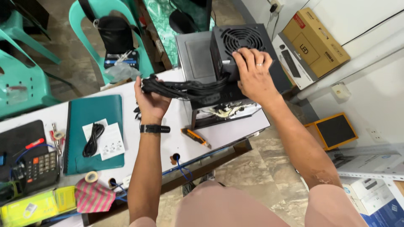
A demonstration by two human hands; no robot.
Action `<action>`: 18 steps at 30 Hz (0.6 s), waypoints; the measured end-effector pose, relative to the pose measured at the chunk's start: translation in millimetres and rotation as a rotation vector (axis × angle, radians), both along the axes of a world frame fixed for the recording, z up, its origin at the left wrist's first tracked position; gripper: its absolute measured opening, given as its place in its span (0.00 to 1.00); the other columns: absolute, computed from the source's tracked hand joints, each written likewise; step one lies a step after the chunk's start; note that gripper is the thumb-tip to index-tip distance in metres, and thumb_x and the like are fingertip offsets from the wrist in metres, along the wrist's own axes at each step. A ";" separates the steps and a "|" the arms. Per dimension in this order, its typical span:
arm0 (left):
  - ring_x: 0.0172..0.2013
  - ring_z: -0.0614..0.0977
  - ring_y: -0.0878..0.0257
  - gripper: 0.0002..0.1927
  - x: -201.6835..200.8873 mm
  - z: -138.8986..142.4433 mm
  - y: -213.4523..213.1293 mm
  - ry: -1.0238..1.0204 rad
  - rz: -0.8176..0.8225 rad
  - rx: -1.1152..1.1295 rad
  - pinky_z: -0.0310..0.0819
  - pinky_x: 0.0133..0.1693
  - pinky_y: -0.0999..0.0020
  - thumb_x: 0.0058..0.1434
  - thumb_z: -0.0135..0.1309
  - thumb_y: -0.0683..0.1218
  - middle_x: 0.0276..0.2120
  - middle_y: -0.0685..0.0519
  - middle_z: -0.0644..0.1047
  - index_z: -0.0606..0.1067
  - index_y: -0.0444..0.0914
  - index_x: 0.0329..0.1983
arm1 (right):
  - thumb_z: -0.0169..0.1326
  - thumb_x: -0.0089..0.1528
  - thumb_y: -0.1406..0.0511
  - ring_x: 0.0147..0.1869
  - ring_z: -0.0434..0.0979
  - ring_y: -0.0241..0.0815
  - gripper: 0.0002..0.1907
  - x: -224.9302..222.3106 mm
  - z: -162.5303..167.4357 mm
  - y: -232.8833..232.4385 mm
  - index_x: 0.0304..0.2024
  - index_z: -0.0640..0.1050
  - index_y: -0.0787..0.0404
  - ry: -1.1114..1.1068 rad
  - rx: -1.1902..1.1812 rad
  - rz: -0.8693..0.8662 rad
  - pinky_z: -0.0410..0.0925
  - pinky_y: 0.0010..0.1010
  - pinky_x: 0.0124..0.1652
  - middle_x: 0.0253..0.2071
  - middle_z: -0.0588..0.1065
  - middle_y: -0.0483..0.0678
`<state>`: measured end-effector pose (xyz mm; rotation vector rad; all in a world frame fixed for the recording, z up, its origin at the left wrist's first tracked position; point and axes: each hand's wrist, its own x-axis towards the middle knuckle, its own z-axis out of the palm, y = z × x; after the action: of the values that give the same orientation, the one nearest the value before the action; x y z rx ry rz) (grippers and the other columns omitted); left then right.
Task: The person works on a desktop computer case on a workbench, unplugging and rearranging the bundled power supply cables, positioning the power supply unit, and routing cables into the case. They peel and apply tape near the case, then separate and connect cable connectors at the end.
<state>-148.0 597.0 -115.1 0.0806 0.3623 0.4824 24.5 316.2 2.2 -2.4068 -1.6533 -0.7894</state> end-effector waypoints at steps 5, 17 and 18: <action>0.40 0.80 0.56 0.26 -2.2 4.8 -6.2 0.007 -0.014 0.052 0.77 0.49 0.55 0.64 0.52 0.65 0.36 0.50 0.78 0.74 0.38 0.40 | 0.69 0.45 0.66 0.69 0.61 0.57 0.49 -6.5 1.8 3.8 0.68 0.65 0.67 -0.021 -0.014 -0.020 0.53 0.53 0.64 0.67 0.63 0.55; 0.44 0.81 0.56 0.39 -32.9 9.8 -18.7 0.239 -0.470 0.597 0.71 0.41 0.69 0.61 0.43 0.72 0.43 0.47 0.81 0.77 0.33 0.50 | 0.69 0.46 0.68 0.69 0.61 0.57 0.48 -14.9 4.7 -2.8 0.68 0.66 0.62 0.035 0.065 -0.020 0.54 0.53 0.64 0.67 0.63 0.53; 0.44 0.81 0.57 0.34 -35.1 12.1 -21.5 0.294 -0.481 0.702 0.70 0.41 0.68 0.62 0.47 0.69 0.44 0.48 0.82 0.76 0.35 0.51 | 0.69 0.46 0.69 0.69 0.61 0.56 0.47 -14.6 5.6 -3.6 0.68 0.67 0.63 0.055 0.069 -0.016 0.54 0.53 0.64 0.67 0.63 0.53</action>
<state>-183.1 575.5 -103.1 0.9069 0.4306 0.0977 9.9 312.6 7.9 -2.3752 -1.5629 -0.7626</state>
